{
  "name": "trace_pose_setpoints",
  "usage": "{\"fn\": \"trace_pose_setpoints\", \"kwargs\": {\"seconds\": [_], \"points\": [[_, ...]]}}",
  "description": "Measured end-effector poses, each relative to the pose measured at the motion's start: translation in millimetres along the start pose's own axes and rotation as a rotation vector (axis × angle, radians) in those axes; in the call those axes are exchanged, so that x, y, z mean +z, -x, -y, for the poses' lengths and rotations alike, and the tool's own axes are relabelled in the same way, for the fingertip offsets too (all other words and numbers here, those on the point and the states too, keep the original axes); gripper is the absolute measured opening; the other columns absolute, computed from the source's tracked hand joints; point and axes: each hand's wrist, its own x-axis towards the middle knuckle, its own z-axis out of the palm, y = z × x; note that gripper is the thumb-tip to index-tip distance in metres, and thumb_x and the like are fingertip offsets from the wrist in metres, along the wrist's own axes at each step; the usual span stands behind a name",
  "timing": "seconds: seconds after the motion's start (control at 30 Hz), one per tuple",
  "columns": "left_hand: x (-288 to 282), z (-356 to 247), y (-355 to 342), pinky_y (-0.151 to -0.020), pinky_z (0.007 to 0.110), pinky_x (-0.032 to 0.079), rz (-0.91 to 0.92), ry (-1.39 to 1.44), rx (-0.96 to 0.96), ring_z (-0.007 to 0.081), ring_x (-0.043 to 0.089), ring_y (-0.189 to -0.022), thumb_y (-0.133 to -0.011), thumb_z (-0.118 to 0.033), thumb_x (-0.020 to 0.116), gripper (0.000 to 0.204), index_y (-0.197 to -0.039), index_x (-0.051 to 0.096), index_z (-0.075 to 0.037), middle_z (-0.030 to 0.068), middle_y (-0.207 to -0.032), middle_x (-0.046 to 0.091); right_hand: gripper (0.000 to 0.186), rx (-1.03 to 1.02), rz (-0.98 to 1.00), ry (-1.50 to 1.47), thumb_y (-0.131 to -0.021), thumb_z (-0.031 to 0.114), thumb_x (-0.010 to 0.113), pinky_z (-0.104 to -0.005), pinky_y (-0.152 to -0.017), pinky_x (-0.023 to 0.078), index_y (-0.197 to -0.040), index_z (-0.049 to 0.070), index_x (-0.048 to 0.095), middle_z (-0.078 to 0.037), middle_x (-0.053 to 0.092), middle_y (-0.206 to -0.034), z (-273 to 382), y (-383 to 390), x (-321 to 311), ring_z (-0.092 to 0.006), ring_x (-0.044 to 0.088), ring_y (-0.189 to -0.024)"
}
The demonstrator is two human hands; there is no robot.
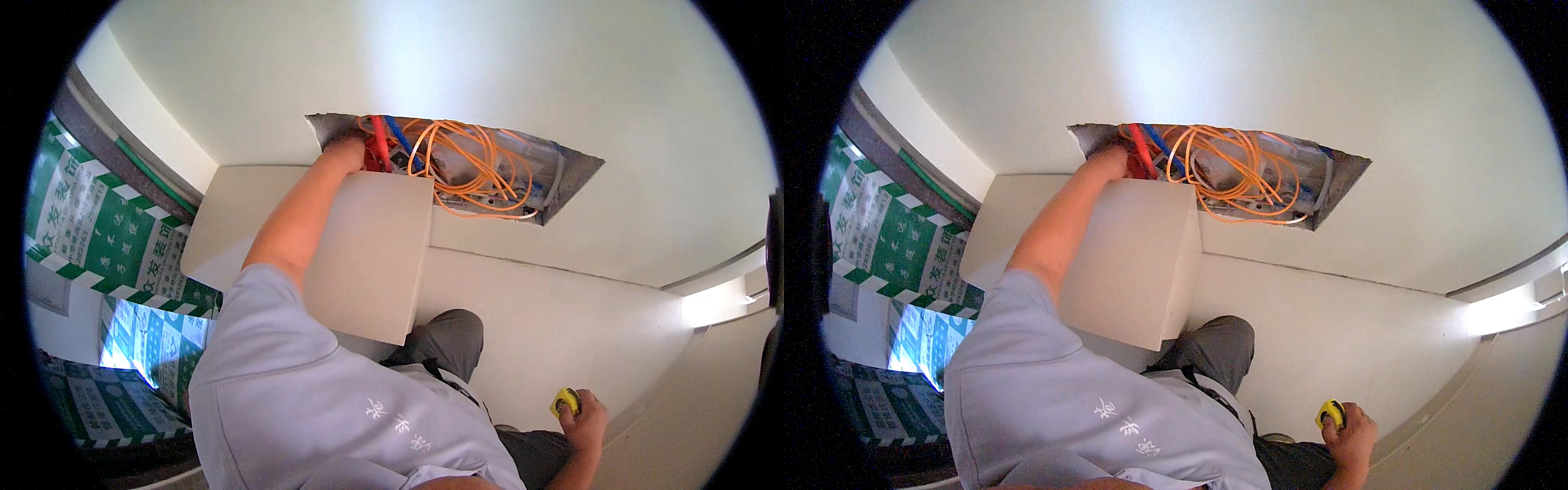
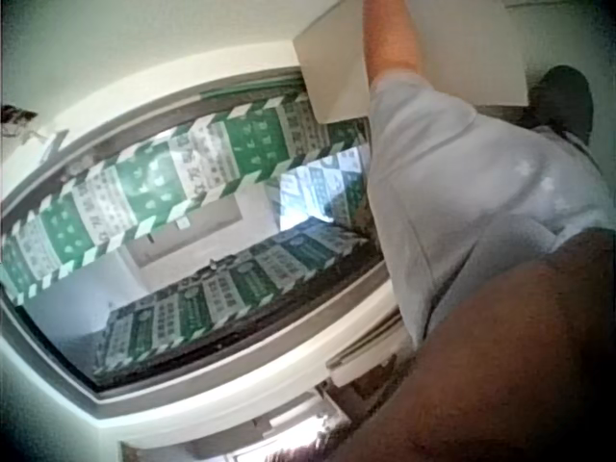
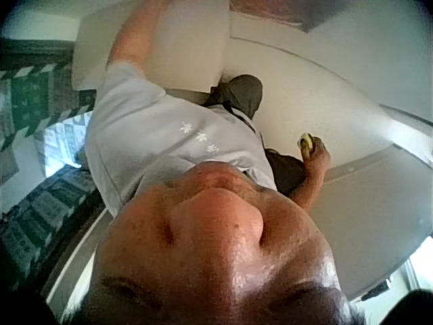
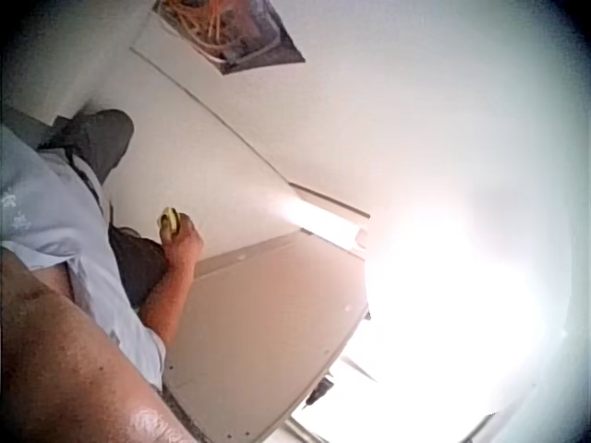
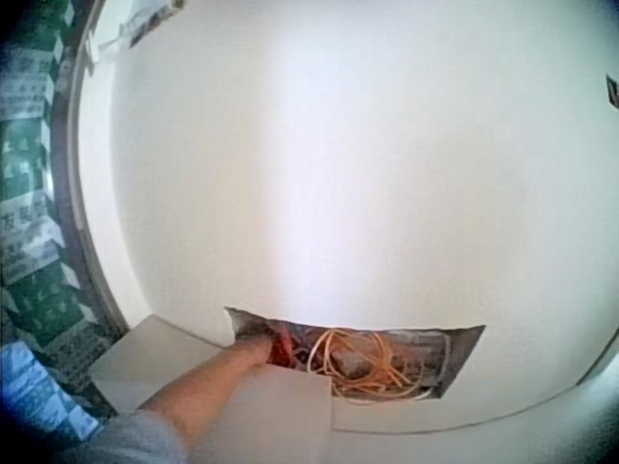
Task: The person measures and marks a position on a wooden panel, reaches into a wall cavity to retrieve wires, and prepares electrical components at a nearby workstation.
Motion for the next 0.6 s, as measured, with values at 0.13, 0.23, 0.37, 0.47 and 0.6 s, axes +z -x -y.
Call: {"fn": "trace_pose_setpoints", "kwargs": {"seconds": [0.13, 0.23, 0.37, 0.47, 0.6], "points": [[19.8, 24.2, -26.4, -0.104, 0.046, 0.052, -0.218, -0.110, 0.065, 0.0368, 0.063, -0.122, -0.094, -0.018, 0.059, 0.041, -0.132, 0.064, -0.003, 0.0193, -0.137, 0.063, 0.034, 0.017, -0.004, -0.016, -0.072, 0.021, 0.076, -0.0492, -0.072, 0.055, -0.100, 0.003, 0.067, -0.020, 0.071, -0.086, 0.5, -0.3, 0.2, -0.0419, 0.069, -0.079], [22.3, 18.1, -40.0, -0.105, 0.044, 0.052, -0.280, -0.052, -0.044, 0.0339, 0.062, -0.125, -0.093, -0.016, 0.061, 0.043, -0.134, 0.063, -0.007, 0.0170, -0.139, 0.062, 0.033, 0.022, 0.006, 0.011, -0.072, 0.020, 0.076, -0.0494, -0.073, 0.055, -0.099, 0.003, 0.068, -0.021, 0.071, -0.086, 6.5, -0.8, -3.6, -0.0422, 0.070, -0.079], [8.0, -9.0, -32.8, -0.106, 0.044, 0.052, -0.225, -0.018, -0.065, 0.0325, 0.061, -0.127, -0.090, -0.013, 0.065, 0.046, -0.136, 0.062, -0.009, 0.0160, -0.141, 0.061, 0.033, 0.076, 0.023, -0.029, -0.072, 0.020, 0.077, -0.0497, -0.074, 0.055, -0.099, 0.003, 0.068, -0.021, 0.071, -0.087, 10.0, 4.1, -5.0, -0.0426, 0.069, -0.080], [34.9, 19.5, -52.0, -0.104, 0.043, 0.052, -0.117, -0.014, 0.012, 0.0329, 0.063, -0.124, -0.086, -0.024, 0.073, 0.050, -0.133, 0.065, -0.010, 0.0160, -0.138, 0.063, 0.033, 0.081, 0.021, -0.063, -0.072, 0.020, 0.077, -0.0494, -0.074, 0.055, -0.099, 0.003, 0.068, -0.020, 0.071, -0.087, 8.0, 1.7, -0.6, -0.0423, 0.069, -0.081], [46.1, 16.3, -56.8, -0.099, 0.044, 0.054, -0.033, 0.128, 0.266, 0.0333, 0.068, -0.114, -0.072, -0.037, 0.085, 0.060, -0.123, 0.071, -0.008, 0.0165, -0.127, 0.070, 0.033, 0.052, -0.008, -0.057, -0.073, 0.020, 0.077, -0.0486, -0.074, 0.055, -0.099, 0.003, 0.068, -0.020, 0.070, -0.085, 7.5, 0.8, 0.5, -0.0416, 0.069, -0.080]]}}
